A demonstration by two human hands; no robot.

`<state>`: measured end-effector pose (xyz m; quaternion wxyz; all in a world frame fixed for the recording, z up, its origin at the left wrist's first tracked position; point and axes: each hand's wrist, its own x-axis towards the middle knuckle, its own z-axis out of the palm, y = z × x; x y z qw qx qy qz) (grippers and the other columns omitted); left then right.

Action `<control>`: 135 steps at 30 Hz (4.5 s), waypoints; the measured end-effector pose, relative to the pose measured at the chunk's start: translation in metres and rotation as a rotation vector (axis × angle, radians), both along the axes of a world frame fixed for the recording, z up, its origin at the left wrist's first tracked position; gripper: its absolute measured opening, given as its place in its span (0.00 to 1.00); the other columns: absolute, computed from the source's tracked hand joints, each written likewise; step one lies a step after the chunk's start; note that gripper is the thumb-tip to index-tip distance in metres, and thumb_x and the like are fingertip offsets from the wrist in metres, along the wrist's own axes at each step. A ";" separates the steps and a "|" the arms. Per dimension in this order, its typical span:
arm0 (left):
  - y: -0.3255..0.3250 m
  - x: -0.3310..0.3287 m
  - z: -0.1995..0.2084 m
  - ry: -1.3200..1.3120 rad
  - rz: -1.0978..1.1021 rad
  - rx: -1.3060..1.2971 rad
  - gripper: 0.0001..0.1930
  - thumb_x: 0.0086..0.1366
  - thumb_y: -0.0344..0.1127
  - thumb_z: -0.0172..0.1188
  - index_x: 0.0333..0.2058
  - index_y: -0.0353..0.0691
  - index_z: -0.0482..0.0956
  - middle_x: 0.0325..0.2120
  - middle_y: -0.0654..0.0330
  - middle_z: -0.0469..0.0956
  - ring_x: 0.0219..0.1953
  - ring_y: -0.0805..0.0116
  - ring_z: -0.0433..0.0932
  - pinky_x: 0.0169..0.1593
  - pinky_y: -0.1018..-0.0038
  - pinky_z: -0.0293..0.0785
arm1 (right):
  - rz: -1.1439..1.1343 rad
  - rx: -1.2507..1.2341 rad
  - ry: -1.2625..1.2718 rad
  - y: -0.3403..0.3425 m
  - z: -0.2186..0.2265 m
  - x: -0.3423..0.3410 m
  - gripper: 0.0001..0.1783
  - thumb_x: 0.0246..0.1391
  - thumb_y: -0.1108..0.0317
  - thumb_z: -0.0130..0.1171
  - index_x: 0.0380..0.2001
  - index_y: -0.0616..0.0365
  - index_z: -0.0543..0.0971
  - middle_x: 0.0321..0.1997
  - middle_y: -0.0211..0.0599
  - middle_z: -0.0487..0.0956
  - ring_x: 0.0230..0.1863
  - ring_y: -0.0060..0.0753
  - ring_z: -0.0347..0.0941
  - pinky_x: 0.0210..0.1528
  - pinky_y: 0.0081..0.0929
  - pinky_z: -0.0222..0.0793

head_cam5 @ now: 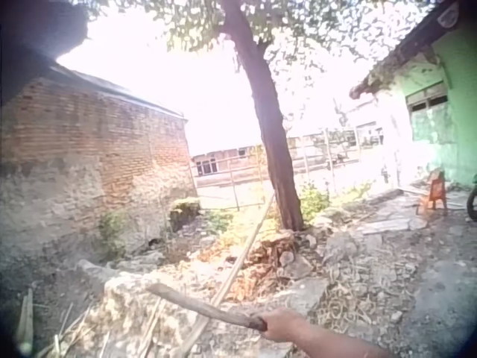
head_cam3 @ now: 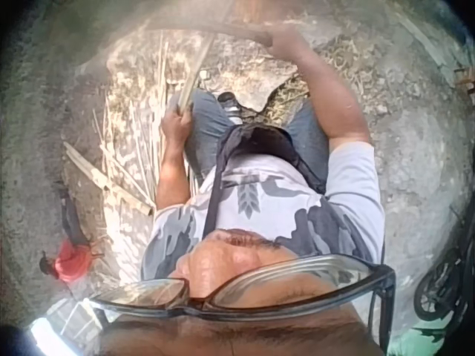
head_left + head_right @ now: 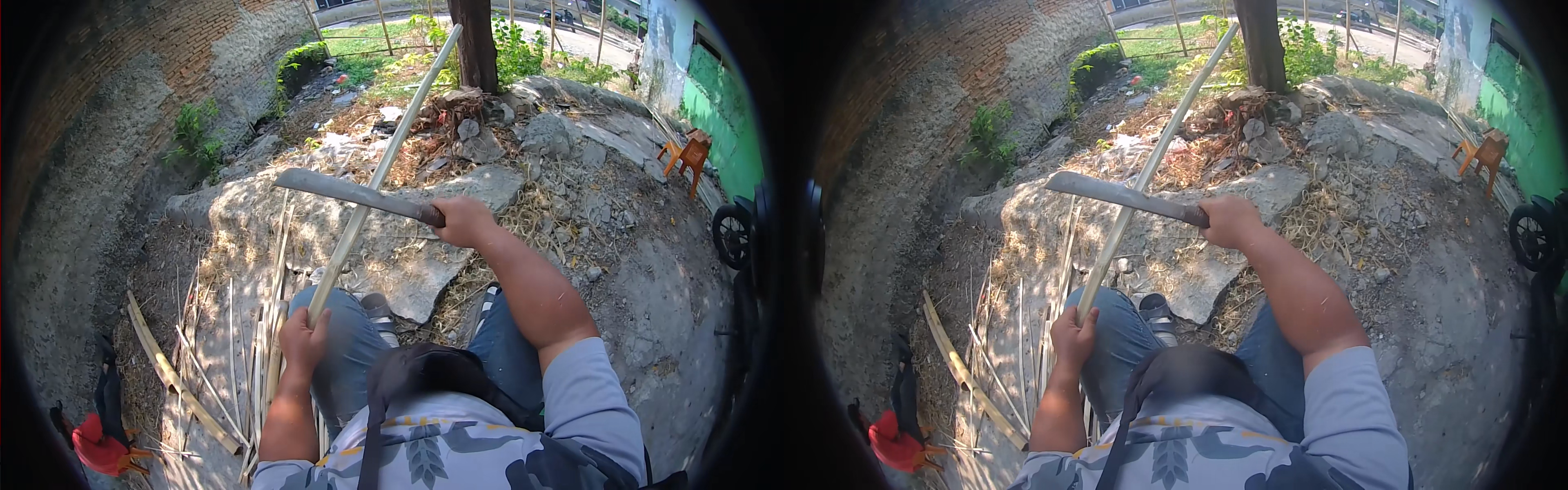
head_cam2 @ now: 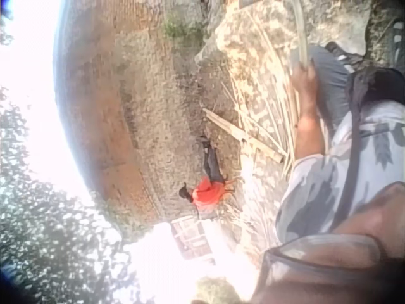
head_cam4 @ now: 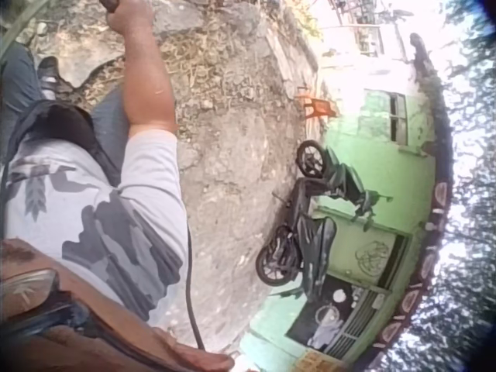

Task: The person scrapes and shaves a bamboo strip using a machete.

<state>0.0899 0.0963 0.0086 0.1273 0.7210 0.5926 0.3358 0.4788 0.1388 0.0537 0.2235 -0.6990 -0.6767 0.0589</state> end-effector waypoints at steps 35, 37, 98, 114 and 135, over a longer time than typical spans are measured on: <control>-0.001 0.001 0.013 0.149 0.003 -0.035 0.23 0.62 0.53 0.69 0.24 0.38 0.76 0.17 0.50 0.75 0.20 0.48 0.76 0.25 0.58 0.68 | 0.408 -0.197 -0.226 -0.010 0.010 -0.052 0.27 0.55 0.37 0.64 0.36 0.51 0.79 0.33 0.41 0.84 0.40 0.49 0.82 0.45 0.46 0.74; -0.001 0.001 0.015 0.164 -0.023 0.014 0.23 0.62 0.54 0.69 0.25 0.38 0.77 0.15 0.50 0.75 0.18 0.50 0.75 0.25 0.58 0.67 | 0.401 -0.046 -0.316 -0.007 0.003 -0.041 0.26 0.52 0.35 0.66 0.35 0.47 0.80 0.31 0.36 0.83 0.38 0.45 0.83 0.48 0.41 0.70; 0.004 -0.014 0.002 -0.095 -0.005 -0.121 0.25 0.62 0.58 0.67 0.25 0.39 0.77 0.18 0.49 0.77 0.24 0.44 0.78 0.28 0.55 0.71 | 0.449 0.346 -0.114 0.039 -0.001 -0.047 0.22 0.41 0.44 0.74 0.23 0.49 0.79 0.15 0.31 0.75 0.18 0.43 0.71 0.37 0.36 0.69; -0.028 0.042 0.044 -0.094 0.098 -0.005 0.16 0.62 0.45 0.69 0.43 0.41 0.86 0.33 0.48 0.86 0.40 0.46 0.86 0.43 0.61 0.80 | 0.713 0.176 -0.073 0.000 -0.018 -0.042 0.15 0.40 0.56 0.69 0.29 0.48 0.76 0.20 0.31 0.78 0.26 0.41 0.78 0.46 0.40 0.69; -0.048 0.041 0.078 -0.039 0.105 -0.119 0.19 0.63 0.47 0.67 0.42 0.37 0.84 0.28 0.45 0.84 0.33 0.46 0.85 0.37 0.60 0.78 | 0.618 0.349 -0.171 -0.006 -0.006 -0.059 0.12 0.44 0.55 0.65 0.29 0.47 0.79 0.21 0.33 0.81 0.27 0.42 0.80 0.47 0.42 0.71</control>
